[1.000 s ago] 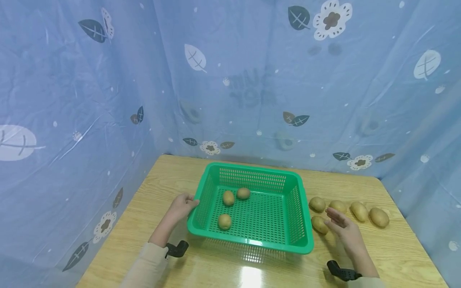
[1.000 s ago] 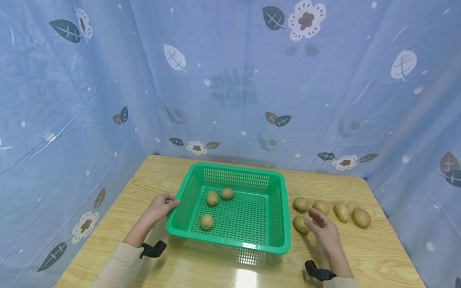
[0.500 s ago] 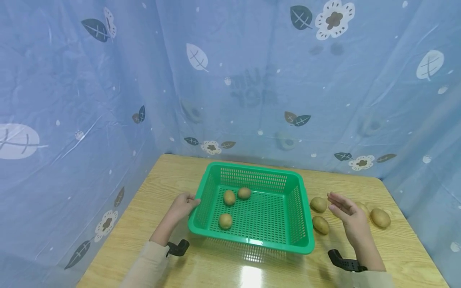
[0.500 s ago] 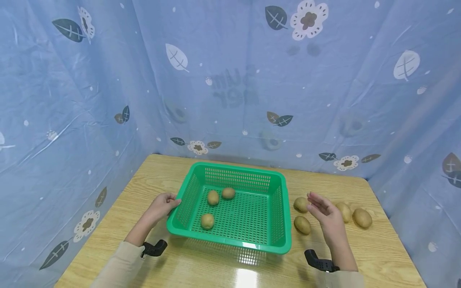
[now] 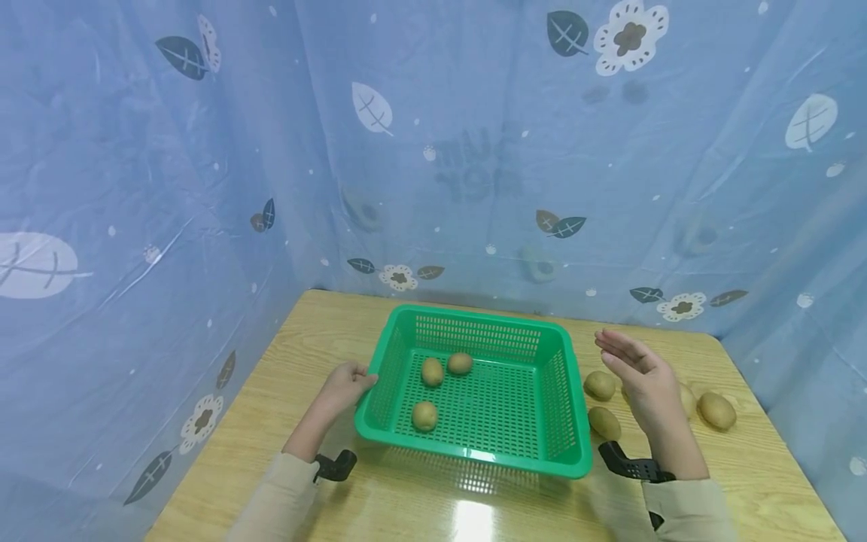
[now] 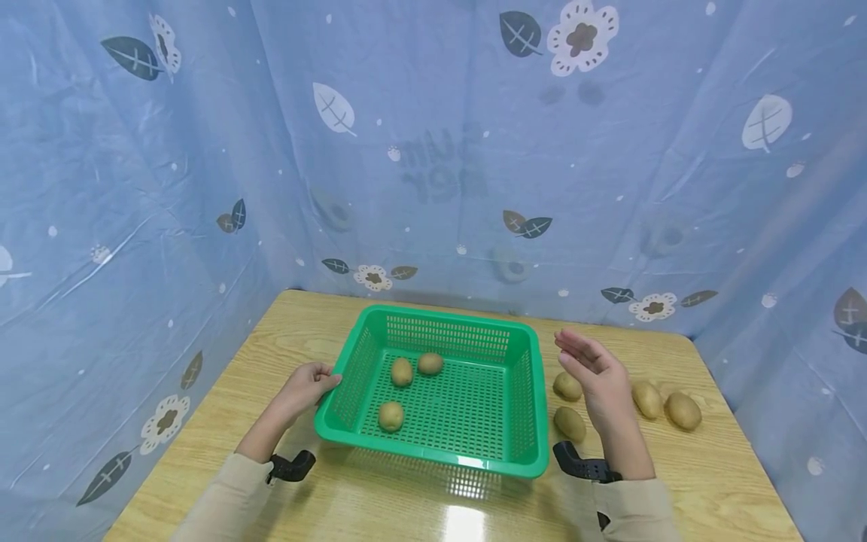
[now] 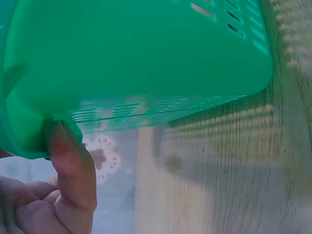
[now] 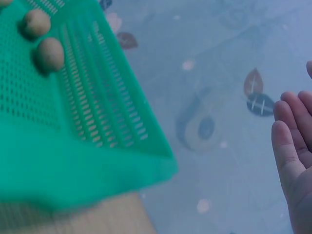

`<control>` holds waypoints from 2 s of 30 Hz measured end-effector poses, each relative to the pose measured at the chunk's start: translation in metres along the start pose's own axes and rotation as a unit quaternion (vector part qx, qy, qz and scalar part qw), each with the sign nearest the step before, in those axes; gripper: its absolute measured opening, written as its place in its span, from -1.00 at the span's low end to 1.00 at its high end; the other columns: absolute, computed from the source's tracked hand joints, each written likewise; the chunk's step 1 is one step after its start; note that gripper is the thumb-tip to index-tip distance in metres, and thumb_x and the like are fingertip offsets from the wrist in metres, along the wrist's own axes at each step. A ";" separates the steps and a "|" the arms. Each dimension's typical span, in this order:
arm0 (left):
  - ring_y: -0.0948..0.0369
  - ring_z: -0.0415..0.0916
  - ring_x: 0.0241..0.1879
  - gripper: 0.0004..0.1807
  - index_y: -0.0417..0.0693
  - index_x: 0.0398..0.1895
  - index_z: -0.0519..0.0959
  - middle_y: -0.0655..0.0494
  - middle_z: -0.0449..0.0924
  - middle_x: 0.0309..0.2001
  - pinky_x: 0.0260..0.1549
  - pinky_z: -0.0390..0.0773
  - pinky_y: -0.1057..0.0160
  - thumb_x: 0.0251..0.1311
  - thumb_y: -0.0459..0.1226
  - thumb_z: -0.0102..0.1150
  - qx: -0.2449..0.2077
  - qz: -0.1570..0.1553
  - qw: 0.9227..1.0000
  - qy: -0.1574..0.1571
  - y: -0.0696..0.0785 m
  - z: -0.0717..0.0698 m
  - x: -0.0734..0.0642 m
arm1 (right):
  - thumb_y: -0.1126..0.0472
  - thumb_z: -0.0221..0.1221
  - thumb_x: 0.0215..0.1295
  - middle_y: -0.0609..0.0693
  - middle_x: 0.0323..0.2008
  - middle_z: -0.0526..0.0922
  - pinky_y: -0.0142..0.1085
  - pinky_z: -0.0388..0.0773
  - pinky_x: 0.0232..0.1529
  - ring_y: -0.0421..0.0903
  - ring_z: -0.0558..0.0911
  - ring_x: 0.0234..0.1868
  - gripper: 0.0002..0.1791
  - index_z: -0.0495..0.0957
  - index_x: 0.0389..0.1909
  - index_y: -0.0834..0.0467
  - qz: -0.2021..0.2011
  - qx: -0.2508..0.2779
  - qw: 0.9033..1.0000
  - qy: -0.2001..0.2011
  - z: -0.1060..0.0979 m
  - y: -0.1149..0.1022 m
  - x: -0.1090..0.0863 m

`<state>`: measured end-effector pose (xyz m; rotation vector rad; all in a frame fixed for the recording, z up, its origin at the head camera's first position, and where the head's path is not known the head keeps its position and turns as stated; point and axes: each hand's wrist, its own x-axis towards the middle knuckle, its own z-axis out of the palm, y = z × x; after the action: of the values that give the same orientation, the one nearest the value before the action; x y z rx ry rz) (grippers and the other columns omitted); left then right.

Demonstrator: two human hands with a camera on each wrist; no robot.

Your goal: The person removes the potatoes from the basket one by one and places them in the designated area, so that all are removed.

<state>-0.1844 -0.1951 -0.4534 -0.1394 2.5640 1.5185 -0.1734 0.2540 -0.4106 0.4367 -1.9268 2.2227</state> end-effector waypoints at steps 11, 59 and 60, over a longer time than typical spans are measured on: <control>0.18 0.58 -0.37 -0.67 -0.43 -0.03 0.45 -0.12 0.61 -0.32 -0.35 0.64 0.22 0.32 -0.28 0.03 -0.005 0.004 1.000 0.000 0.001 -0.001 0.000 | 0.44 0.03 0.35 -0.14 0.03 0.60 -0.50 0.48 0.07 -0.24 0.54 0.09 -0.58 0.34 0.22 0.38 -0.007 0.013 0.999 -0.032 0.036 -0.001 0.025; 0.18 0.59 -0.37 -0.65 -0.40 -0.01 0.46 -0.12 0.62 -0.30 -0.37 0.62 0.24 0.33 -0.24 0.04 -0.004 -0.007 1.000 0.003 -0.001 -0.001 0.000 | 0.21 0.15 0.33 0.17 0.33 0.32 0.07 0.26 0.30 0.15 0.27 0.37 -0.44 0.29 0.32 0.19 0.176 -0.146 0.959 -0.164 0.133 0.112 0.090; 0.18 0.58 -0.37 -0.64 -0.41 -0.01 0.46 -0.11 0.62 -0.30 -0.37 0.62 0.24 0.32 -0.24 0.04 -0.003 -0.006 1.000 0.003 -0.001 -0.001 0.000 | 0.22 0.15 0.33 0.18 0.33 0.32 0.09 0.26 0.30 0.16 0.27 0.36 -0.44 0.29 0.32 0.20 0.181 -0.159 0.956 -0.167 0.133 0.115 0.090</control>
<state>-0.1841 -0.1967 -0.4540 -0.1616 2.5595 1.5230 -0.2797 0.0991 -0.4728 0.4640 -2.6805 2.0737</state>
